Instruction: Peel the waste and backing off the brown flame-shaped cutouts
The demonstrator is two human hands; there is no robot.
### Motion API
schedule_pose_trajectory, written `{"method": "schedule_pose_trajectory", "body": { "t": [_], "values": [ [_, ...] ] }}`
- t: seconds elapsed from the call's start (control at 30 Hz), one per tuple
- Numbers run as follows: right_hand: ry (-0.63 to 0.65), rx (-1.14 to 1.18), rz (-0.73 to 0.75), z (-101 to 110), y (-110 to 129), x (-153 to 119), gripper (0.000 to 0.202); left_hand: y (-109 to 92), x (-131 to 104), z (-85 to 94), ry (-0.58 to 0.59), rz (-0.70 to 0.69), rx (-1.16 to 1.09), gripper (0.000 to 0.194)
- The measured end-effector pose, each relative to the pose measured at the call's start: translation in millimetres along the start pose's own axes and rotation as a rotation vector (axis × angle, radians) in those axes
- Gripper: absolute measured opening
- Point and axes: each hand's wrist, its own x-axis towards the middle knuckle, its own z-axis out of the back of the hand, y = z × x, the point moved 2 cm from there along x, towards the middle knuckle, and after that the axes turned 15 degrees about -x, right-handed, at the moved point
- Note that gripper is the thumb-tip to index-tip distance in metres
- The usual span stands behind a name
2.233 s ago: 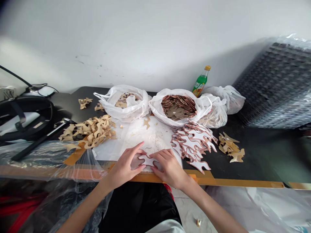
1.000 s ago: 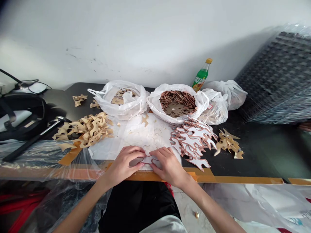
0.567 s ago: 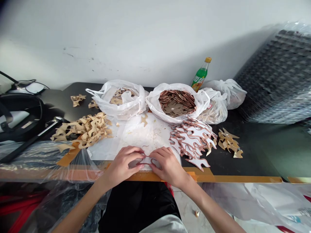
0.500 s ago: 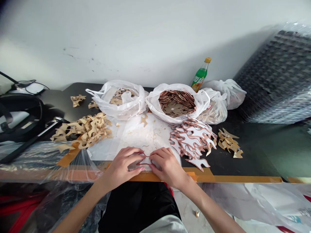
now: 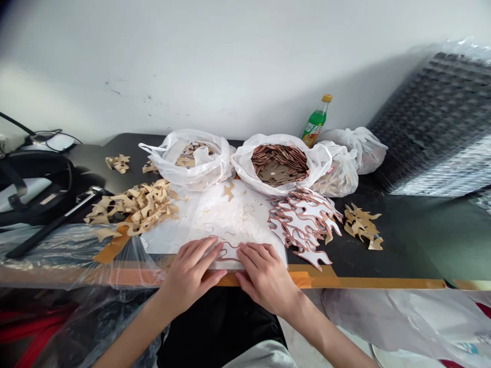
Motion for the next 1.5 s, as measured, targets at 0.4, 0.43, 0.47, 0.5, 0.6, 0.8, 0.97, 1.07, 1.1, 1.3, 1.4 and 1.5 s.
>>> {"method": "schedule_pose_trajectory", "body": {
  "t": [0.4,0.43,0.47,0.5,0.6,0.8,0.97,1.07,1.1,1.3,1.4,1.5],
  "values": [
    [0.076,-0.094,0.060,-8,29,-2,0.087,16,-6,12.8,-0.189,0.151,-0.256,0.039],
    [0.072,-0.089,0.060,-9,30,-4,0.087,17,-3,14.6,-0.198,0.159,-0.267,0.037],
    [0.054,-0.080,0.063,-10,30,-6,0.086,19,0,16.1,-0.200,0.152,-0.261,0.036],
    [0.015,-0.059,0.068,-10,30,-9,0.081,20,5,17.1,-0.191,0.139,-0.242,0.036],
    [-0.196,0.087,-0.027,-8,27,-18,0.059,27,22,15.4,-0.155,0.094,-0.142,0.039],
    [-0.111,0.077,-0.188,-12,29,-6,0.075,39,39,-3.4,-0.031,0.033,-0.036,0.039],
    [-0.070,0.023,-0.029,-19,41,-5,0.058,43,33,-2.8,-0.057,0.059,-0.057,0.027],
    [-0.100,0.106,0.043,-17,44,-12,0.039,42,32,0.5,-0.075,0.082,-0.095,0.020],
    [-0.104,0.132,0.070,-14,43,-14,0.037,42,32,1.2,-0.083,0.087,-0.105,0.018],
    [-0.330,-0.108,-0.061,36,-31,-15,0.057,42,29,0.5,-0.127,0.061,-0.129,0.011],
    [-0.439,-0.375,-0.333,57,-91,-16,0.054,43,28,-0.7,-0.137,0.034,-0.112,0.013],
    [-0.205,-0.560,-0.408,57,-129,-16,0.049,43,29,-1.3,-0.165,-0.011,-0.092,0.015]
  ]
}}
